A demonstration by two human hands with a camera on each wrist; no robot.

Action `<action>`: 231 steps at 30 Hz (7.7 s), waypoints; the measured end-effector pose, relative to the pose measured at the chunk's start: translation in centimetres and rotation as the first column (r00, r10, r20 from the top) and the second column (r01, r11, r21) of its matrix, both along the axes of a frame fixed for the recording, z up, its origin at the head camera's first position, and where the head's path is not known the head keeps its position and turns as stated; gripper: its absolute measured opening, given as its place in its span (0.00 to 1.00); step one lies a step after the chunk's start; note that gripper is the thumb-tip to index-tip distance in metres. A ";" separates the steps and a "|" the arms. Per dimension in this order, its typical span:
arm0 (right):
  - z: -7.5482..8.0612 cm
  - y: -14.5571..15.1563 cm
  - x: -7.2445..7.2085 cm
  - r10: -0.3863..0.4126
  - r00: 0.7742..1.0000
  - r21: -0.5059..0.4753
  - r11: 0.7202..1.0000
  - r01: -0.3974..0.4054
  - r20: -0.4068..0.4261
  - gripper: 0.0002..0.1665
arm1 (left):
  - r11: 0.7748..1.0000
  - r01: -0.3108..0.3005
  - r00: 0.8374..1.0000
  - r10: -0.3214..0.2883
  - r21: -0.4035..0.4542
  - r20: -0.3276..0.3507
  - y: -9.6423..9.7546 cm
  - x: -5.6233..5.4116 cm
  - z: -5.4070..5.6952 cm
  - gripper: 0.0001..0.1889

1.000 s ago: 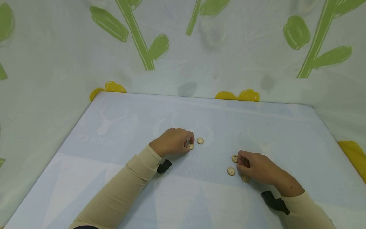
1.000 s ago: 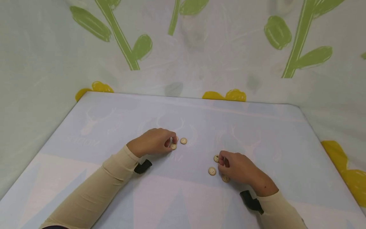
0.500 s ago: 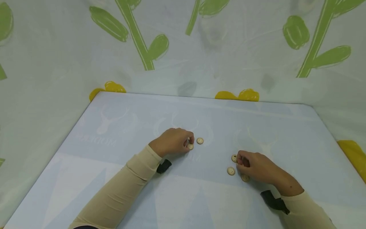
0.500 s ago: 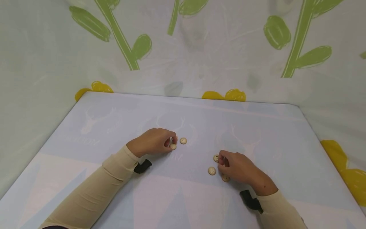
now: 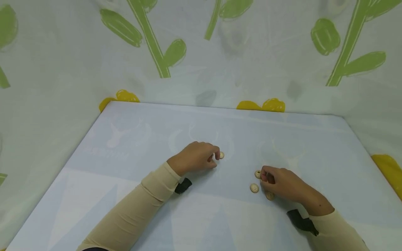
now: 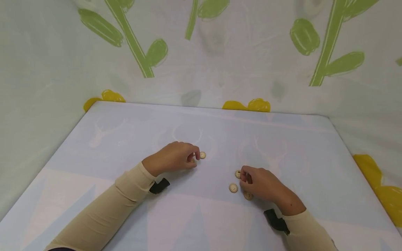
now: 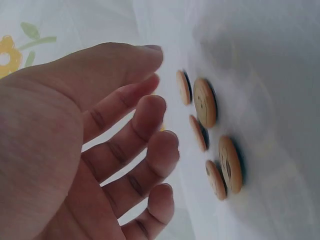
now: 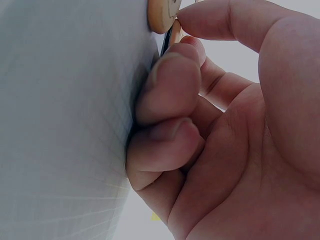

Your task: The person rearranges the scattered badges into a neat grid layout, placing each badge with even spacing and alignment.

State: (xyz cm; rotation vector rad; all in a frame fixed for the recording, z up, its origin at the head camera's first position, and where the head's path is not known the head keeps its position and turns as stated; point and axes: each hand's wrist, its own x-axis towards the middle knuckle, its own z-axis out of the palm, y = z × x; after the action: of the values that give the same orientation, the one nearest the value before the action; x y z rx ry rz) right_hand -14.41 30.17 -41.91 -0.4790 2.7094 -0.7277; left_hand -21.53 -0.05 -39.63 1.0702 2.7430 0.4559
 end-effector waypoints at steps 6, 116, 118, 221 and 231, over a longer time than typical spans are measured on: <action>0.0 -0.1 0.1 0.000 1.000 0.009 1.000 0.000 -0.006 0.09 | 0.999 0.033 0.999 -0.033 -0.002 -0.021 0.8 0.7 -0.2 0.05; 0.2 0.0 -0.2 0.011 1.000 -0.007 1.000 -0.011 0.002 0.09 | 0.923 0.329 0.908 -0.368 -0.200 -0.202 9.2 3.8 -1.5 0.08; 0.2 0.0 -0.2 0.009 1.000 -0.004 1.000 -0.009 -0.001 0.09 | 0.928 0.323 0.912 -0.358 -0.185 -0.200 9.0 3.6 -1.3 0.08; 0.2 -0.2 0.0 -0.002 1.000 0.016 1.000 0.003 -0.012 0.09 | 0.992 0.128 0.986 -0.128 -0.004 -0.104 0.8 -1.0 -0.9 0.07; 0.2 0.0 0.0 0.002 1.000 0.014 1.000 -0.001 -0.011 0.10 | 0.988 0.156 0.975 -0.153 0.002 -0.162 1.7 -0.6 -0.6 0.06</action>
State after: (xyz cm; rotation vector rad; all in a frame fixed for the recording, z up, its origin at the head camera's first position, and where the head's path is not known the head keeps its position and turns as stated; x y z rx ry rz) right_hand -14.41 30.20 -41.71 -0.4835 2.7224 -0.7078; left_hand -22.10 1.63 -40.20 1.3685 2.7669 0.3826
